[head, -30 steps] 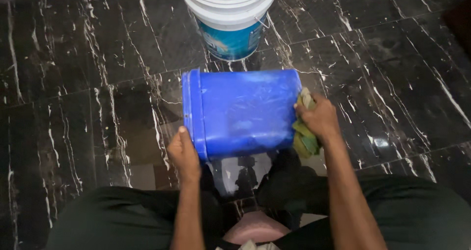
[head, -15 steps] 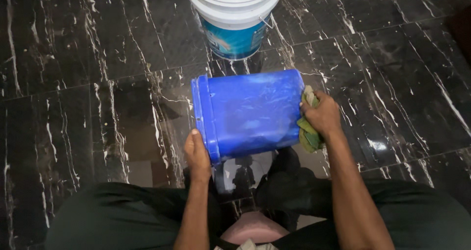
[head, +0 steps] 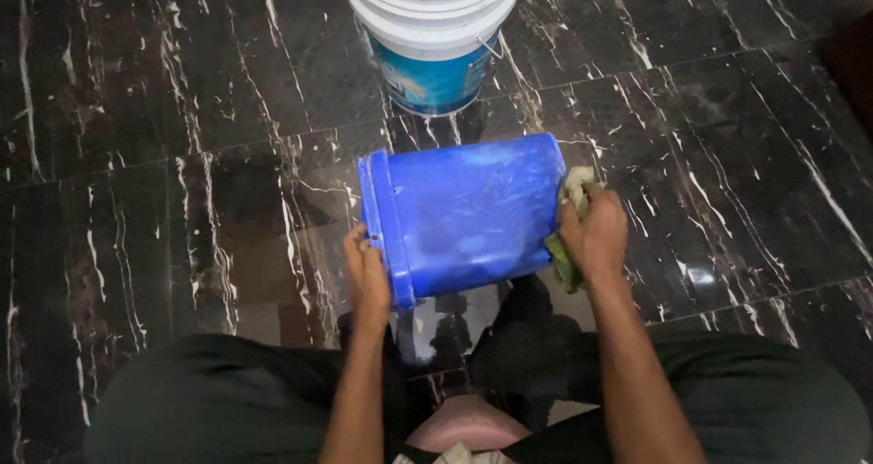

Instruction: The person scrubs the inside of a white bucket lid with a green and yellow cloth, then scrubs the inside and outside of a blue plastic container with the same cloth.

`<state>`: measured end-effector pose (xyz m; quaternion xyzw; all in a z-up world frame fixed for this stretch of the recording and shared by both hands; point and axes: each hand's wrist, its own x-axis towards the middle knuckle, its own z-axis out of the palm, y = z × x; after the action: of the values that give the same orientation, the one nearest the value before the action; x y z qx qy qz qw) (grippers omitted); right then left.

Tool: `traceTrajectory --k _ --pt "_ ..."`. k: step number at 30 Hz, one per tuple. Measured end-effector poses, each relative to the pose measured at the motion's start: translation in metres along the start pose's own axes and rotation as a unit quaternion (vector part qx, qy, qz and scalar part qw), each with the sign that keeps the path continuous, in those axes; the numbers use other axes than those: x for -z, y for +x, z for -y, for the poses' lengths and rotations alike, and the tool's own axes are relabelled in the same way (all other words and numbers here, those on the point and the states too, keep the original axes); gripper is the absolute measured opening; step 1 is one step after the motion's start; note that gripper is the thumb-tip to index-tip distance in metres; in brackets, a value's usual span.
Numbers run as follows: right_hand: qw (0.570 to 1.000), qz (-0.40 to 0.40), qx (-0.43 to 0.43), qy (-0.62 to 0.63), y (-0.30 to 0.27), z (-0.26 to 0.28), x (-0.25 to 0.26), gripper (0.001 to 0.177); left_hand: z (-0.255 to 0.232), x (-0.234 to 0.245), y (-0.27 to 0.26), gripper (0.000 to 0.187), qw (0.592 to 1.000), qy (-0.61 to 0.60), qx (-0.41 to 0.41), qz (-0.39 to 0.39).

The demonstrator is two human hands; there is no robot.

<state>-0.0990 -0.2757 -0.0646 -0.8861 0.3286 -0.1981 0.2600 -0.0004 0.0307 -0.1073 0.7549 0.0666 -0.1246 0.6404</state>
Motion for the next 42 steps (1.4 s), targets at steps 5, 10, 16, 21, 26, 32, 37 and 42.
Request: traceTrajectory --k 5,10,16,21,26,32,37,42 --pt "0.972 0.034 -0.056 0.224 -0.008 0.039 0.016 0.028 -0.017 -0.004 0.008 0.045 0.996 0.054 0.065 0.012" --pt "0.782 0.131 -0.080 0.605 0.003 0.080 0.031 0.035 -0.025 -0.011 -0.003 0.040 0.991 0.113 -0.061 -0.031" --pt "0.985 -0.017 -0.005 0.172 -0.004 0.085 0.013 0.048 -0.045 -0.022 0.002 0.059 0.961 0.212 -0.142 -0.105" --pt "0.978 -0.036 0.204 0.011 -0.021 0.074 -0.017 0.061 -0.051 -0.025 -0.003 0.052 0.915 0.245 -0.306 -0.096" --pt "0.980 -0.021 0.193 -0.050 -0.020 0.084 -0.058 0.084 -0.051 -0.028 0.000 0.059 0.950 0.174 -0.225 -0.126" --pt "0.980 0.023 0.194 -0.040 -0.035 0.106 -0.082 0.065 -0.043 -0.022 0.018 0.033 0.983 0.132 -0.061 -0.109" --pt "0.953 0.053 0.299 0.023 -0.078 0.134 -0.093 0.061 -0.029 -0.021 0.025 0.031 0.982 0.061 -0.142 -0.107" --pt "0.951 -0.015 0.308 -0.004 -0.052 0.096 -0.088 0.037 -0.024 -0.021 0.030 0.032 0.980 0.100 -0.121 -0.118"
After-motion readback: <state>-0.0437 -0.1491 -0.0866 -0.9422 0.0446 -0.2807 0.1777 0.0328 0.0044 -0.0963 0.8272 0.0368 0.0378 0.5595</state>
